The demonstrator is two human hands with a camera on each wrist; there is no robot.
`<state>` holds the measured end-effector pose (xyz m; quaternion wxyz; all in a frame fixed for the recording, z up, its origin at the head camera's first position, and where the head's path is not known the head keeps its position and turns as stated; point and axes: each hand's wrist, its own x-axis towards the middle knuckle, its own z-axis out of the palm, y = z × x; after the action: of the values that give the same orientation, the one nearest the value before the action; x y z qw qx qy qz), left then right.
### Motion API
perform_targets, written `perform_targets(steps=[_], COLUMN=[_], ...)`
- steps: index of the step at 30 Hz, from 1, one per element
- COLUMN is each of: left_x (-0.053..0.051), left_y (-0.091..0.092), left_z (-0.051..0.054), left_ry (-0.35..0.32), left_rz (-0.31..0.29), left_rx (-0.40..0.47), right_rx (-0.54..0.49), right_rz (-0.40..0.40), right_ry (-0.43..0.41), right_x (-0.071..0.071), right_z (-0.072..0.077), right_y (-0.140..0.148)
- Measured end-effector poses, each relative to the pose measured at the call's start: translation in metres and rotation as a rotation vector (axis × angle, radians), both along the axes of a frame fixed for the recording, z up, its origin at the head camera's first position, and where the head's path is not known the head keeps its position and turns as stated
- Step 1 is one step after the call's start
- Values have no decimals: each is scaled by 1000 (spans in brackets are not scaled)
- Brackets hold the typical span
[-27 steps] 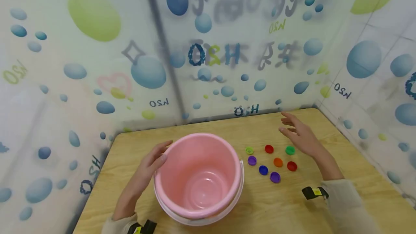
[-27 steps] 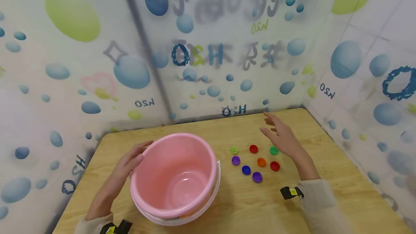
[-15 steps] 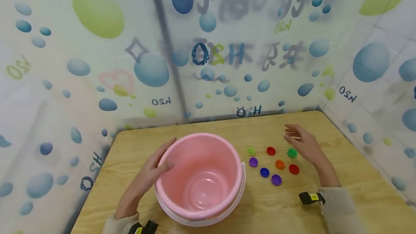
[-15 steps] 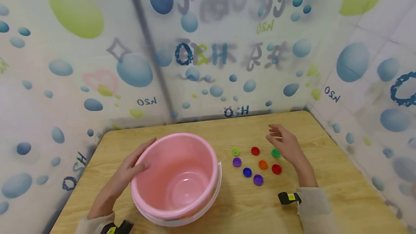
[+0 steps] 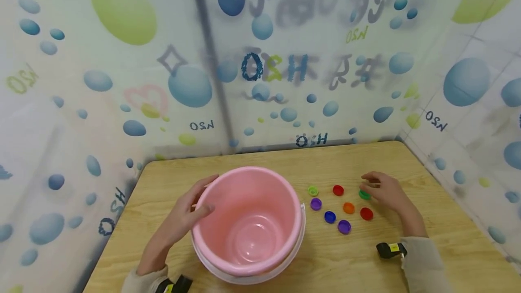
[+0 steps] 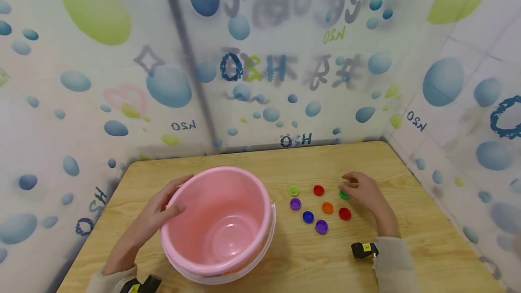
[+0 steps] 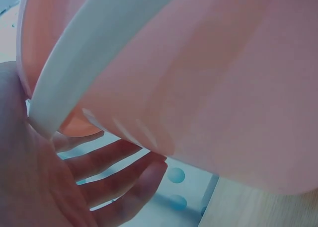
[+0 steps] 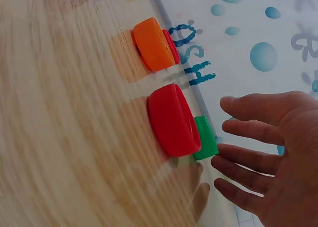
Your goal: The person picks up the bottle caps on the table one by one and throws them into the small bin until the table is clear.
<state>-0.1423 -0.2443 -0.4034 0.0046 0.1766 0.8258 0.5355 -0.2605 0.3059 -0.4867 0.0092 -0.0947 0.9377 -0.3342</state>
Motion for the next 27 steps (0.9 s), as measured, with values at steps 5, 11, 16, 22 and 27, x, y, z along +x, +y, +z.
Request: perform_targets(steps=[5,11,16,22,27], left_x=[-2,2,4,4,4], left_y=[2,-1,-3,-3,-2], left_z=[2,2,3,3,4], left_ry=[-3,-33,-33,-36,-28], left_rz=[-9,0,16,21,31], left_rx=[-14,-19,-32,-42,-51], right_rx=[22,39,34,17,11], right_rz=[-8,9,13,38,66], right_ry=[-18,-26,-46,-73,-75], right_x=[1,1,0,-2,-4], right_z=[-1,-2,-3,-3,-3], right_y=[7,9,12,13,14])
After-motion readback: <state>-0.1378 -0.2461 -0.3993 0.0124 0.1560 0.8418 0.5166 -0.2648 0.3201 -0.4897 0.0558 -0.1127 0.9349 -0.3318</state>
